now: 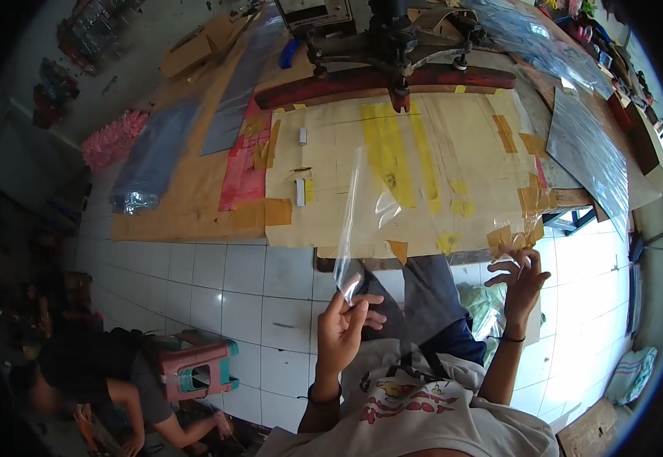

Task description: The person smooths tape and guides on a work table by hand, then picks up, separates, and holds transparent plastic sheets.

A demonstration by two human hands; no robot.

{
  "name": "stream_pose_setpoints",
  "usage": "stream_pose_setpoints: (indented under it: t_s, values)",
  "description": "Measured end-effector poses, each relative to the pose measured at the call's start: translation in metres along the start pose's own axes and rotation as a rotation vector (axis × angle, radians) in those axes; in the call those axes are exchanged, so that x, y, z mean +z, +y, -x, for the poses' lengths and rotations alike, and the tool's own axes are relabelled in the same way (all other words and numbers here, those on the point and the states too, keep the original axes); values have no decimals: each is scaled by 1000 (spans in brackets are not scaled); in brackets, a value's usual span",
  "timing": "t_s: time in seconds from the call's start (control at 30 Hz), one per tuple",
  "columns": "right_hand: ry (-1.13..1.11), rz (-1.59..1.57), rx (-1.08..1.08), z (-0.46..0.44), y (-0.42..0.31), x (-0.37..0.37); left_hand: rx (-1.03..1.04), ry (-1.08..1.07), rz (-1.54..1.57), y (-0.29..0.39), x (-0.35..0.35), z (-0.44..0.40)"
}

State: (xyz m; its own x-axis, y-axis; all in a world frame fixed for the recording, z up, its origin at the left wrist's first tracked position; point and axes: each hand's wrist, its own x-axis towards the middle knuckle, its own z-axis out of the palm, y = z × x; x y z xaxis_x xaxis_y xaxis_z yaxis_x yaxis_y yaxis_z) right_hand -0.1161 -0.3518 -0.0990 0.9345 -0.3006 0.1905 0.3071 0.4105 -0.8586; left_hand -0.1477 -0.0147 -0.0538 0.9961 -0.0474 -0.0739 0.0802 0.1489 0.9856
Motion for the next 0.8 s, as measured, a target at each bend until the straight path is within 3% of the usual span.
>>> stream_pose_setpoints:
  t_s: [0.1, 0.23, 0.3, 0.43, 0.53, 0.67, 0.8]
  values:
    - [-20, 487, 55, -15, -40, 36, 109, 80, -81, 13, 1, -18]
    - [61, 593, -7, -21, -38, 28, 188, 183, -98, 30, 5, -39]
    - [154, 588, -50, -15, -40, 24, 221, 220, -103, 35, 5, -43]
    - [100, 567, 56, 11, -51, 21, 126, 172, -27, 22, -4, -43]
    - [228, 552, 74, 27, -45, 28, 136, 167, 104, 23, 3, -33]
    - [240, 479, 67, 33, -31, 35, 53, -114, -34, 24, -15, -20]
    - [201, 493, 47, 13, -34, 59, 94, 6, -105, 44, -20, -49]
